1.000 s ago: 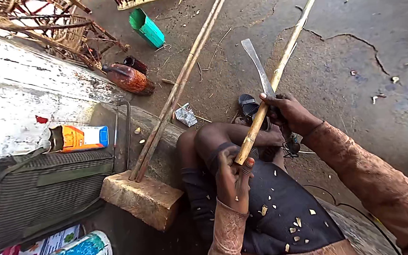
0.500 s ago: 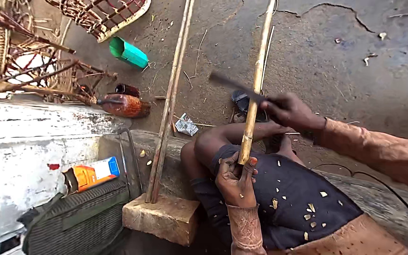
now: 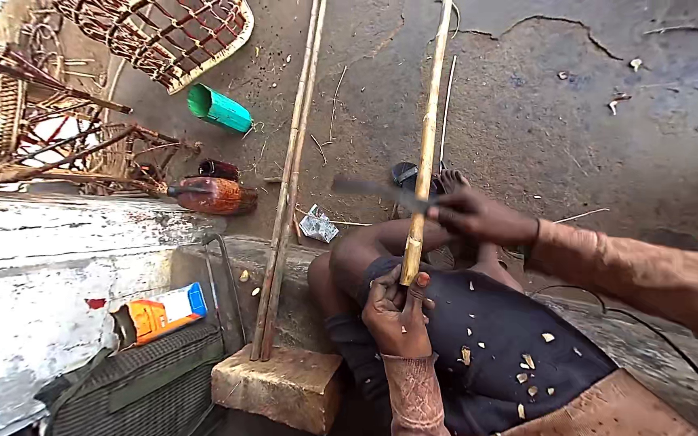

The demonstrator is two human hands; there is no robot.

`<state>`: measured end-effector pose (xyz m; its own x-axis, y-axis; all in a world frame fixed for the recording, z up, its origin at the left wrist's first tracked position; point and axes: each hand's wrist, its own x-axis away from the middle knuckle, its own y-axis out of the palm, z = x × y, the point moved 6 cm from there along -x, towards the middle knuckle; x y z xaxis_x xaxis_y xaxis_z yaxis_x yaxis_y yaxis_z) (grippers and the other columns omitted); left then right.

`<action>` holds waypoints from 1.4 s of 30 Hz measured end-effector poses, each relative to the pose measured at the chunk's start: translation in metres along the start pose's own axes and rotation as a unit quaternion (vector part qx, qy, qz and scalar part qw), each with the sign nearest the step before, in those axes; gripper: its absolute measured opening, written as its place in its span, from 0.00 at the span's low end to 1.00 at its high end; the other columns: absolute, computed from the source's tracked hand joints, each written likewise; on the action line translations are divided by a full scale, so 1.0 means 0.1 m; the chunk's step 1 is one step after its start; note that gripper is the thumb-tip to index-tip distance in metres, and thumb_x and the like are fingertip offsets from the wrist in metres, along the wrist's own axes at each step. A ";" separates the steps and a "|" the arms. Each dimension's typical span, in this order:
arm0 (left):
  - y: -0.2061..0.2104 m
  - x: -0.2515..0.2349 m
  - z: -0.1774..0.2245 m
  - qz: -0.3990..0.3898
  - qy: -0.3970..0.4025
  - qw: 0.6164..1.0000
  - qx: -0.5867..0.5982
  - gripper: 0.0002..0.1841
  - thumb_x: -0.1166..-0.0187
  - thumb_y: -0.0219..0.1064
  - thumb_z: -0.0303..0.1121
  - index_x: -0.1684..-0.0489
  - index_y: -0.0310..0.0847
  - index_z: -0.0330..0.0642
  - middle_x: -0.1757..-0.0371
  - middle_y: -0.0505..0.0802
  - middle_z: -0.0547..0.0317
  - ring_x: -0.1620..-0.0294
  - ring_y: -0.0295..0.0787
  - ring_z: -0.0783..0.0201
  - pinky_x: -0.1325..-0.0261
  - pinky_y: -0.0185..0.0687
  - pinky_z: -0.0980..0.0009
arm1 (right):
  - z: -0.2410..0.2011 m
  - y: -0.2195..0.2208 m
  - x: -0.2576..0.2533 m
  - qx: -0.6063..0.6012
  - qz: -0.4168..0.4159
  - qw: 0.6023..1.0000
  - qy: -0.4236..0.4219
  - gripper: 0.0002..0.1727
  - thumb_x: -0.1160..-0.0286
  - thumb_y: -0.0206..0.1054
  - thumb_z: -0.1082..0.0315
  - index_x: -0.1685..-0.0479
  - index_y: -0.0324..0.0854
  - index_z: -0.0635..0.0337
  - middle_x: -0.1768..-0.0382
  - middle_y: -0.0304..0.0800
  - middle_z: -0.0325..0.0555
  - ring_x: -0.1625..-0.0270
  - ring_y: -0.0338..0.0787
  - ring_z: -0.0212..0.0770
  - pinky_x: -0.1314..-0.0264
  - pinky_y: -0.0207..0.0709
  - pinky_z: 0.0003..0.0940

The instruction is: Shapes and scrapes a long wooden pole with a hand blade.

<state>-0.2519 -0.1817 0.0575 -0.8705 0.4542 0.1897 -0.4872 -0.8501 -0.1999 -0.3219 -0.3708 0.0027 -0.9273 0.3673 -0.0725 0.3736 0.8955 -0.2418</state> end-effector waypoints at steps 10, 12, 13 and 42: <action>-0.06 0.03 0.02 0.011 0.014 1.000 -0.001 0.10 0.31 0.71 0.13 0.54 0.84 0.20 0.79 0.91 0.55 0.90 0.77 0.77 0.89 0.74 0.84 | -0.03 0.07 -0.07 0.000 -0.002 1.000 -0.011 0.19 0.15 0.59 0.54 0.72 0.84 0.54 0.83 0.77 0.34 0.81 0.77 0.31 0.78 0.72 0.35; -0.04 -0.01 0.03 0.014 0.019 1.000 0.005 0.06 0.30 0.71 0.14 0.59 0.85 0.24 0.80 0.91 0.56 0.91 0.77 0.77 0.89 0.74 0.83 | -0.32 0.30 0.06 0.050 -0.033 0.998 -0.018 0.16 0.19 0.63 0.55 0.73 0.85 0.53 0.83 0.79 0.36 0.79 0.82 0.36 0.78 0.78 0.43; -0.04 0.00 0.03 0.011 0.016 1.000 0.008 0.05 0.30 0.70 0.14 0.61 0.84 0.24 0.79 0.91 0.56 0.91 0.76 0.77 0.88 0.73 0.83 | -0.37 0.36 0.12 0.066 -0.049 0.996 -0.020 0.17 0.19 0.63 0.55 0.74 0.84 0.54 0.83 0.78 0.37 0.79 0.81 0.39 0.78 0.75 0.46; -0.10 0.03 -0.02 0.012 0.021 1.000 -0.012 0.05 0.28 0.72 0.17 0.60 0.85 0.25 0.83 0.88 0.59 0.92 0.76 0.78 0.90 0.74 0.83 | -0.29 0.32 0.12 0.051 0.003 0.999 -0.010 0.17 0.17 0.59 0.54 0.72 0.83 0.51 0.86 0.75 0.33 0.84 0.77 0.33 0.84 0.71 0.38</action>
<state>-0.2499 -0.1712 0.0586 -0.8841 0.4446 0.1438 -0.4668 -0.8549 -0.2263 -0.3201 -0.3306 0.0217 -0.9256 0.3666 -0.0938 0.3759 0.8624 -0.3391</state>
